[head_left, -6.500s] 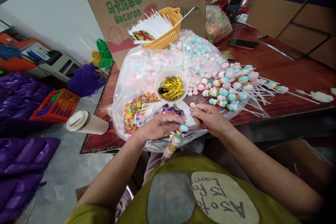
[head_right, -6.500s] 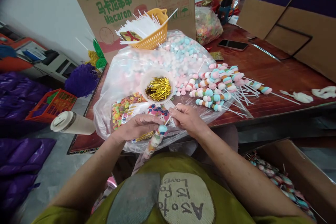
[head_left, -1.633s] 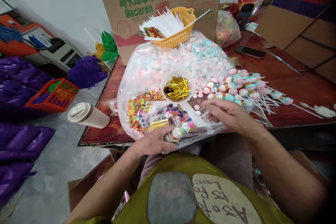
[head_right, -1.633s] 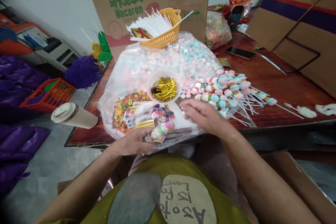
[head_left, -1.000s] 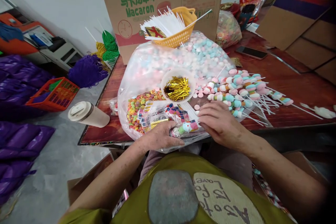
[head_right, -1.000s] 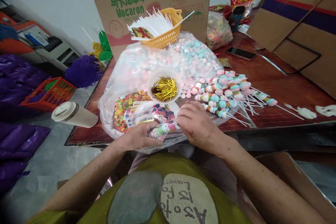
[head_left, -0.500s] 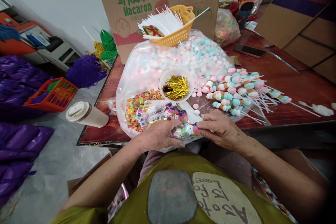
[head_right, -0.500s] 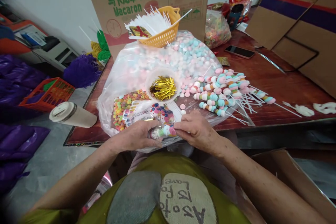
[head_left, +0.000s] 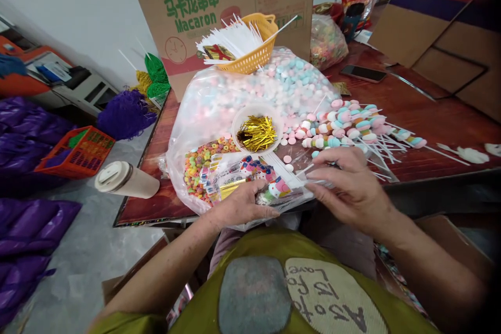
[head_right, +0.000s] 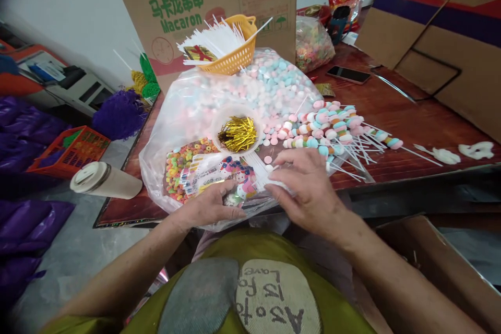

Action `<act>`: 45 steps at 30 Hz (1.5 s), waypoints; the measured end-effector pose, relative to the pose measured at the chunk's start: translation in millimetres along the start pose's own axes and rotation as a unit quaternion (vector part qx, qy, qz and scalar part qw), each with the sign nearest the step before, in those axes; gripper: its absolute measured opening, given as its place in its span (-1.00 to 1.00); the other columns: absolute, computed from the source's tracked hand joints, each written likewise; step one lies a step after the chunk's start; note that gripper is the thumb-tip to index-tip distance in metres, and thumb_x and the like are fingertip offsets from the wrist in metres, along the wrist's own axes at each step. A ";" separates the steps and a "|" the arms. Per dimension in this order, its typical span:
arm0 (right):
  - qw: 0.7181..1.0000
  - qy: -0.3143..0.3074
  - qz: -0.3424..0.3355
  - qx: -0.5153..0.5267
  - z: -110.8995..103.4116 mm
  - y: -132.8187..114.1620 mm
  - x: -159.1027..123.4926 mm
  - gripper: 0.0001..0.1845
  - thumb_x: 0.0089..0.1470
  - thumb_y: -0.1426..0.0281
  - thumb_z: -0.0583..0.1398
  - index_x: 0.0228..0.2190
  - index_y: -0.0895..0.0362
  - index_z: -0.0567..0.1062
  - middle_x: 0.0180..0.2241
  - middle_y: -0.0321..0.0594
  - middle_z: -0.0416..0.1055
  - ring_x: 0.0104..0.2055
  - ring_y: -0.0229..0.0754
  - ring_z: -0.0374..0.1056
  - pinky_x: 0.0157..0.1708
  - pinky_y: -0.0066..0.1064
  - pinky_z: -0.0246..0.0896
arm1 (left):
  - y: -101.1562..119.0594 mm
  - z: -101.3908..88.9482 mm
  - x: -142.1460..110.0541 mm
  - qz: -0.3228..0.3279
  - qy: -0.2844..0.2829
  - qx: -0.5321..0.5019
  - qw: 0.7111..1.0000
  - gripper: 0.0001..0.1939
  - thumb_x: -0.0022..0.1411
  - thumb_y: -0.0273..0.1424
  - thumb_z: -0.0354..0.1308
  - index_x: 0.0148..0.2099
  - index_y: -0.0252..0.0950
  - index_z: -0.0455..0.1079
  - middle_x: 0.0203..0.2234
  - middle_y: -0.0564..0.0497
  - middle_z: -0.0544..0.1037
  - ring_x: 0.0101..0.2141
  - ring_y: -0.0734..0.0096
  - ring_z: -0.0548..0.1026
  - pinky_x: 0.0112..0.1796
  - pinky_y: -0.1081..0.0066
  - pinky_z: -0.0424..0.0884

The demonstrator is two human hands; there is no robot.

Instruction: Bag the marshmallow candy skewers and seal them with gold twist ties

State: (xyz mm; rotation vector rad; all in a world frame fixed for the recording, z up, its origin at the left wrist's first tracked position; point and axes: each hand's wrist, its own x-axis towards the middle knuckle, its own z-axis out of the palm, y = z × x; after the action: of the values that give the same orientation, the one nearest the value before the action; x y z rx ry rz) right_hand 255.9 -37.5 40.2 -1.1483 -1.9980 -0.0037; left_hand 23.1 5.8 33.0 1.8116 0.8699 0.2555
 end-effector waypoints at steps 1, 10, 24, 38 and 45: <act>1.000 0.012 0.017 -0.005 5.1 -5.1 -3.5 -0.92 0.04 0.35 0.19 -0.38 0.07 0.47 -0.17 -0.10 0.35 -0.10 0.00 0.25 -0.10 -0.10 0.09 | -0.1 3.0 0.0 0.003 0.017 -0.007 1.000 -0.54 0.04 -0.29 0.25 -0.02 -0.38 0.34 -0.22 -0.03 0.50 -0.21 0.27 0.41 -0.18 0.39 0.32; 0.998 0.020 0.037 0.057 28.2 -24.1 0.7 -0.89 0.09 0.45 0.08 -0.43 0.13 0.39 0.13 -0.04 0.13 0.16 0.08 0.05 0.10 0.01 -0.02 | -8.4 19.2 -0.2 0.019 0.078 0.018 0.997 -0.62 0.12 -0.24 0.17 -0.06 -0.34 0.33 -0.29 0.04 0.48 -0.27 0.35 0.38 -0.22 0.43 0.30; 0.990 -0.069 -0.003 0.120 31.7 -21.4 -0.2 -0.91 0.14 0.48 0.04 -0.37 0.12 0.33 0.20 -0.03 0.04 0.23 0.02 -0.02 0.14 0.01 -0.05 | -6.2 7.2 5.8 -0.031 -0.017 -0.314 0.949 -0.57 0.03 -0.12 0.23 -0.14 -0.32 0.42 -0.47 0.04 0.47 -0.47 0.49 0.39 -0.41 0.47 0.30; 0.998 0.053 0.020 0.014 34.1 -33.6 -13.1 -0.82 0.05 0.47 0.13 -0.24 0.08 0.41 0.24 -0.10 -0.10 0.23 0.16 -0.07 0.13 0.09 -0.09 | 11.5 31.2 15.2 0.020 0.174 -0.391 0.903 -0.68 -0.03 -0.17 0.27 -0.40 -0.32 0.35 -0.58 0.12 0.39 -0.56 0.59 0.27 -0.46 0.51 0.21; 0.998 -0.018 0.047 0.022 41.7 -28.2 -11.9 -0.79 0.07 0.45 0.11 -0.20 0.11 0.41 0.22 -0.02 -0.06 0.22 0.14 -0.08 0.10 0.09 -0.04 | 4.2 33.3 18.9 0.115 0.258 -0.235 0.930 -0.73 0.16 -0.19 0.09 -0.40 -0.29 0.28 -0.46 0.04 0.37 -0.38 0.45 0.32 -0.27 0.42 0.29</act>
State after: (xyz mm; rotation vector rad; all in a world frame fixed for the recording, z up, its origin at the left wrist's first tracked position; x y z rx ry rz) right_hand 211.8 -47.0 15.0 -1.2210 -1.9639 0.1101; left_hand 56.6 -6.5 18.6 1.4018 0.8536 1.0386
